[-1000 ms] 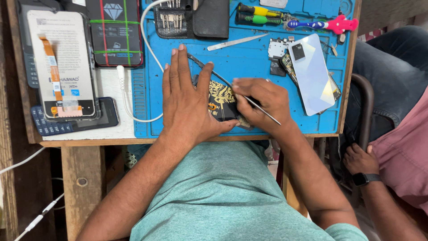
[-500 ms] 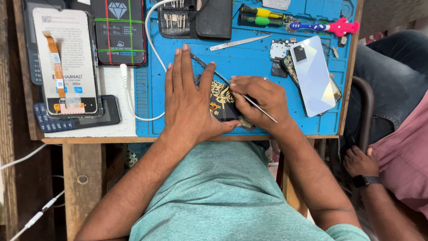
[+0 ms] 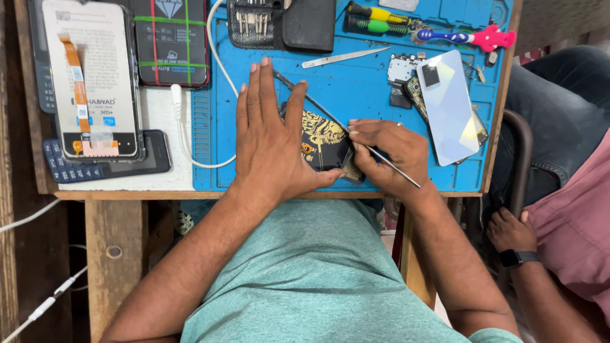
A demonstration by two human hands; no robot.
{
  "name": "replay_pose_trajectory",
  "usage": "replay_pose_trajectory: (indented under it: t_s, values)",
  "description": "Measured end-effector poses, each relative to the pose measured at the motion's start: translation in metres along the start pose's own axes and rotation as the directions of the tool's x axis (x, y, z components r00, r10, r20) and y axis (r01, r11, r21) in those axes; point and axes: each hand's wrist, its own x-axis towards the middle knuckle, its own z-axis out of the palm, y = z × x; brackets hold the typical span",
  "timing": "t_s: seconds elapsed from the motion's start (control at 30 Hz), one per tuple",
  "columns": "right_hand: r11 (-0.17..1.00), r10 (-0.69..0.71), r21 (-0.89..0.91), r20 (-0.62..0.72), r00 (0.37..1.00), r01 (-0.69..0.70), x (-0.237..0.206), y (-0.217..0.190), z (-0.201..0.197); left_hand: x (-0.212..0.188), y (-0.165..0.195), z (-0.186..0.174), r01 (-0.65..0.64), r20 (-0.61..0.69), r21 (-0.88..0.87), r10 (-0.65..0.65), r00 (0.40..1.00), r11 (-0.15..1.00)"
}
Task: The person uses a metal spudger to carefully pry and separate a small component from a black rectangular electronic device on a blue workbench. The person repeatedly lifts and adjusts the component while holding the device steady.
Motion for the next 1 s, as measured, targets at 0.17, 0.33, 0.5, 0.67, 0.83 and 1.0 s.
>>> replay_pose_trajectory:
  t_s: [0.17, 0.33, 0.5, 0.67, 0.83, 1.0]
  values:
    - [1.0, 0.027, -0.009, -0.008, 1.0, -0.027, 0.001, -0.003, -0.002, 0.004, 0.002, -0.002, 0.009, 0.038, 0.026, -0.01, 0.999, 1.0]
    - [1.0, -0.013, -0.005, 0.004, 1.0, 0.013, 0.012, -0.002, 0.005, 0.001, 0.001, 0.0, 0.011, 0.045, 0.023, -0.012, 0.999, 1.0]
    - [0.998, -0.046, -0.039, 0.042, 0.998, 0.048, 0.032, -0.001, 0.017, 0.001, 0.002, -0.002, 0.008, 0.017, 0.002, -0.008, 1.0, 1.0]
    - [0.999, -0.02, 0.029, 0.0, 1.0, 0.02, 0.034, -0.004, 0.013, 0.001, 0.003, -0.006, 0.014, 0.0, -0.018, -0.014, 1.0, 1.0]
    - [0.996, 0.072, 0.059, -0.044, 0.996, -0.069, 0.019, -0.002, 0.002, 0.0, 0.0, -0.002, -0.004, -0.025, -0.016, 0.003, 1.0, 1.0]
    - [0.997, 0.06, 0.055, -0.056, 0.997, -0.057, 0.008, 0.005, 0.004, -0.001, 0.0, 0.001, -0.007, -0.025, -0.005, 0.007, 1.0, 1.0]
